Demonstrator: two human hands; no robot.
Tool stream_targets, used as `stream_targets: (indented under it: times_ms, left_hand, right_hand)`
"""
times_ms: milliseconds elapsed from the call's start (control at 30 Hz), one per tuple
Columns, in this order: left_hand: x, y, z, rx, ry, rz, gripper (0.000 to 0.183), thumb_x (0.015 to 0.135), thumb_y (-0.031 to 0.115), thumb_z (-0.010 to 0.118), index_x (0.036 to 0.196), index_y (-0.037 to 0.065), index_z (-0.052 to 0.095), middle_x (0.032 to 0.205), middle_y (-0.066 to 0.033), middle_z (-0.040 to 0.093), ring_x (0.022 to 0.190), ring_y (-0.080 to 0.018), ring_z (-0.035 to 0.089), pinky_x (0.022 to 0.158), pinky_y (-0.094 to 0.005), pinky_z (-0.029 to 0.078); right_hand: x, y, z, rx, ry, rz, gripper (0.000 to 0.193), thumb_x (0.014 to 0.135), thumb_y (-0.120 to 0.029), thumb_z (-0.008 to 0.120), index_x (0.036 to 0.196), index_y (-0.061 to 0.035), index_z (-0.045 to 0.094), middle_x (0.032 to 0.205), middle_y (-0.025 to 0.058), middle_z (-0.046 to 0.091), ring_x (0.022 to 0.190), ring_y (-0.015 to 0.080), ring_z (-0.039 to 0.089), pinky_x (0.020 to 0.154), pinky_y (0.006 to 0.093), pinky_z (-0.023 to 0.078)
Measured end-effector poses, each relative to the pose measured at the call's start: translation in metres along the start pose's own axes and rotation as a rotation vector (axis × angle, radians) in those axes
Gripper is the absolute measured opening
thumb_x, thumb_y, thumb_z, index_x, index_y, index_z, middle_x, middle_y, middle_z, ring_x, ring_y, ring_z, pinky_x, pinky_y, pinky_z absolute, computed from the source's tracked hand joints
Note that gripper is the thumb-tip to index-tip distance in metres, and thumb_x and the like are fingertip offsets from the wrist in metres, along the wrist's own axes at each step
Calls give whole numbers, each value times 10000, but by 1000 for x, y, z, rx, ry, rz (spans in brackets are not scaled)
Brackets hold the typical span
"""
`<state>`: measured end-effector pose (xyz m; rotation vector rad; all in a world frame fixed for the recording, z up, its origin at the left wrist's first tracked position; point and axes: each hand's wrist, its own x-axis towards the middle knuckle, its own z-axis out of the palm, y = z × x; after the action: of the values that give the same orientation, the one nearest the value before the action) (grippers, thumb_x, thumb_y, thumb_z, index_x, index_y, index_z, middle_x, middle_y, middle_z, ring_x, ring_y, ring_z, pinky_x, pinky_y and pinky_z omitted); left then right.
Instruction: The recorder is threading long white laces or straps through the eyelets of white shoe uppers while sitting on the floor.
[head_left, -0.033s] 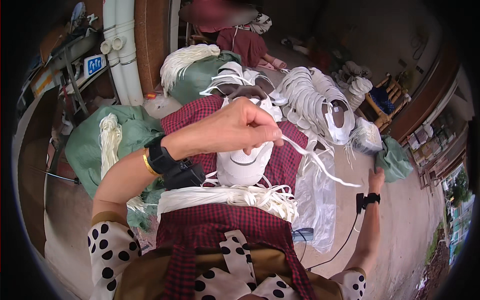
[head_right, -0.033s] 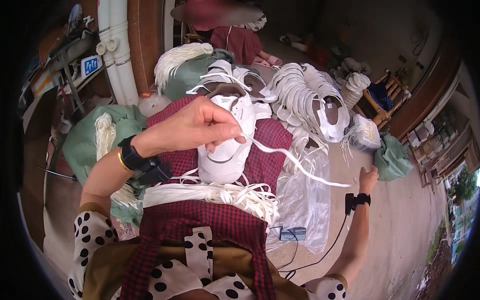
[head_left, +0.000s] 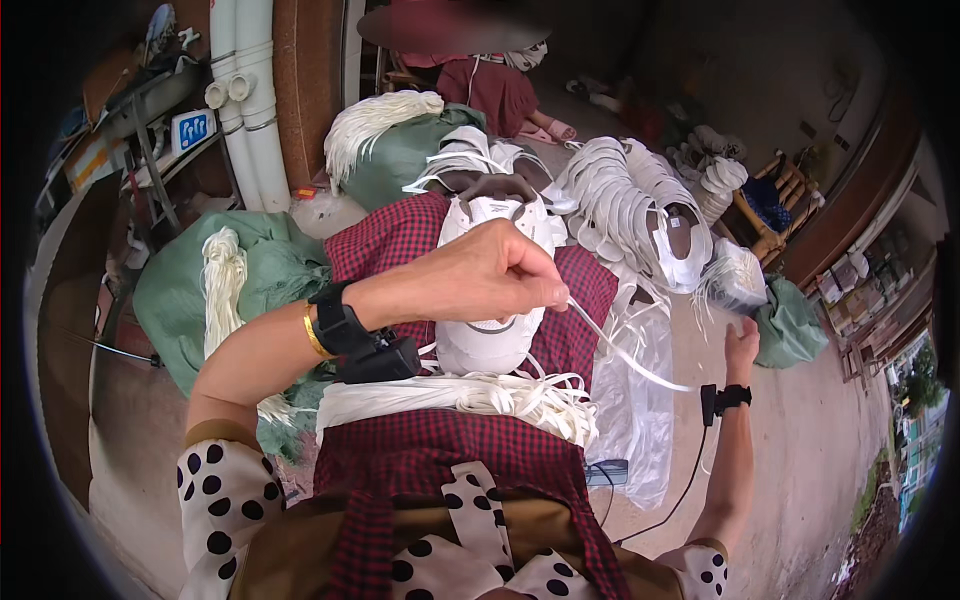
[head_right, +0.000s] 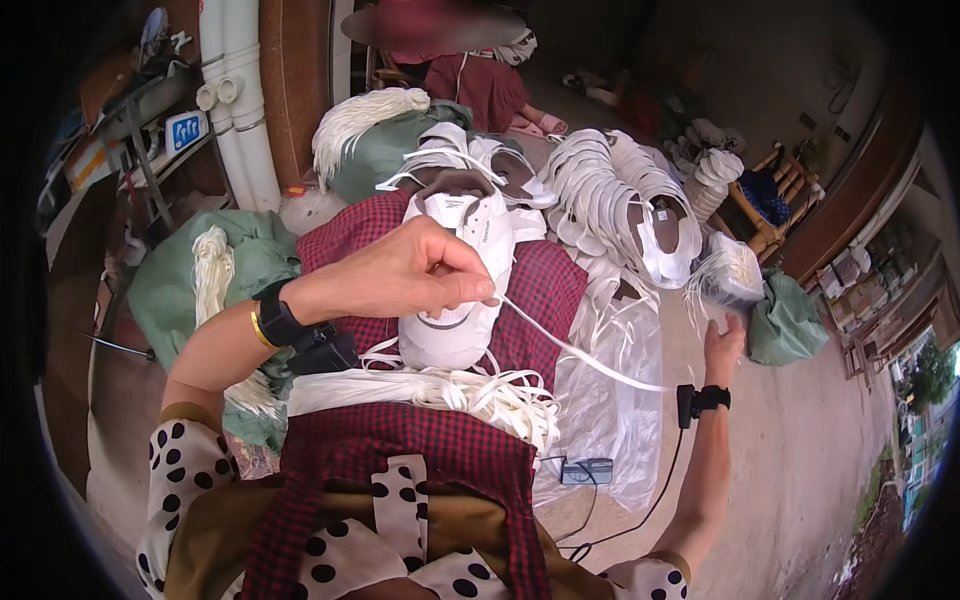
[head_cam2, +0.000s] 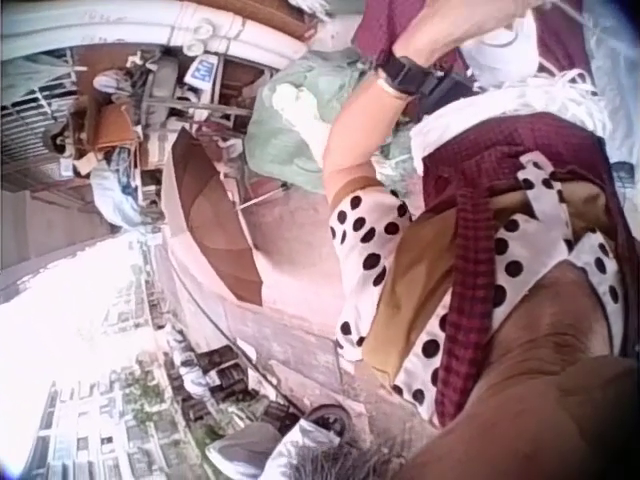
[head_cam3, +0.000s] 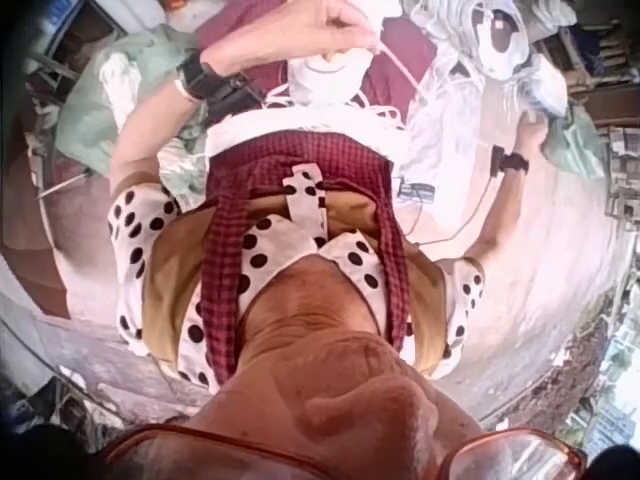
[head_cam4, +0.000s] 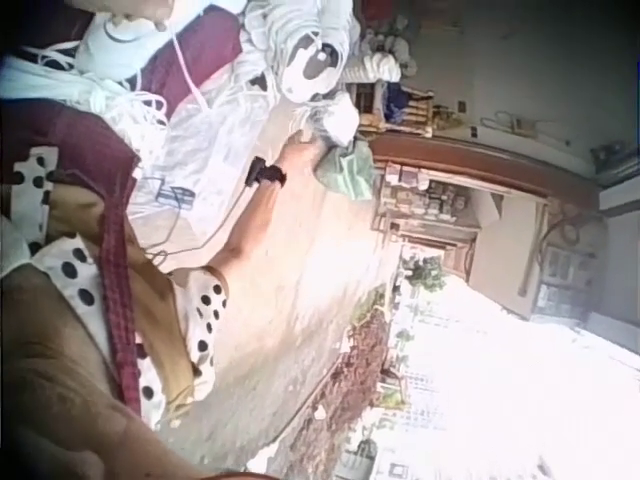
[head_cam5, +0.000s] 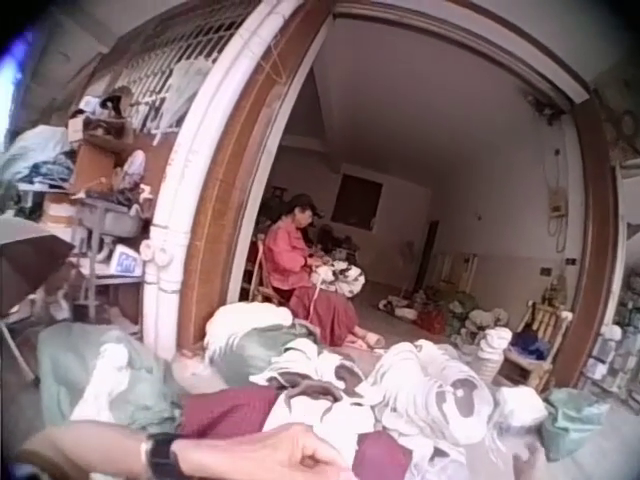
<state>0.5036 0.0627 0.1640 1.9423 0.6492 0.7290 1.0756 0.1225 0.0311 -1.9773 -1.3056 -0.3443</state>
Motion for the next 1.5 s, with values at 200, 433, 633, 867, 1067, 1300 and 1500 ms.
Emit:
stream_targets:
  times_ms: [200, 433, 633, 867, 1067, 1300, 1500]
  left_hand:
    - [8, -38, 24, 249, 188, 0, 172, 916, 148, 737, 881, -20, 746, 649, 19, 610, 617, -20, 475, 537, -240, 398]
    - [-20, -69, 16, 137, 325, -107, 131, 934, 87, 695, 914, -40, 724, 776, -16, 676, 681, -31, 545, 588, -248, 465]
    - [-17, -94, 19, 221, 535, 41, 119, 875, 28, 707, 982, -24, 712, 743, -62, 654, 639, -97, 584, 587, -281, 482]
    - [-19, -106, 20, 307, 564, 59, 215, 820, 21, 760, 1026, 5, 700, 735, -27, 577, 619, -79, 533, 565, -265, 461]
    - [-20, -109, 19, 305, 547, 54, 206, 817, 26, 759, 1014, 5, 703, 738, -37, 580, 619, -90, 543, 566, -271, 466]
    - [-19, -113, 20, 263, 571, 99, 197, 789, 1, 749, 975, -22, 689, 738, -86, 588, 591, -158, 563, 561, -328, 467]
    - [-20, -115, 18, 293, 562, 119, 205, 793, 10, 754, 987, -13, 694, 749, -79, 592, 605, -153, 571, 571, -315, 479]
  right_hand:
    - [-131, -267, -16, 1262, -1126, -319, 455, 1077, -326, 485, 1386, 7, 501, 1290, 179, 622, 1161, 253, 654, 1002, 358, 492]
    - [-157, -340, -27, 893, -1011, -490, 180, 1004, -125, 628, 1075, 40, 623, 878, 40, 674, 707, 93, 583, 616, 262, 468]
    - [-150, -344, -3, 769, -677, -745, 112, 886, -73, 716, 903, 35, 692, 845, 89, 692, 711, 127, 629, 604, 270, 474]
    - [-148, -346, 1, 726, -640, -723, 114, 871, -65, 722, 937, 24, 749, 839, 107, 692, 723, 178, 663, 604, 297, 546]
    - [-150, -347, 10, 717, -553, -764, 102, 804, -40, 725, 891, 13, 736, 807, 154, 687, 671, 282, 657, 587, 369, 497]
    - [-151, -351, 14, 676, -507, -816, 76, 793, -21, 712, 852, 24, 727, 813, 148, 687, 671, 268, 662, 577, 352, 501]
    - [-151, -352, 16, 794, -726, -625, 92, 834, -53, 721, 853, 36, 731, 808, 106, 699, 709, 172, 677, 607, 300, 545]
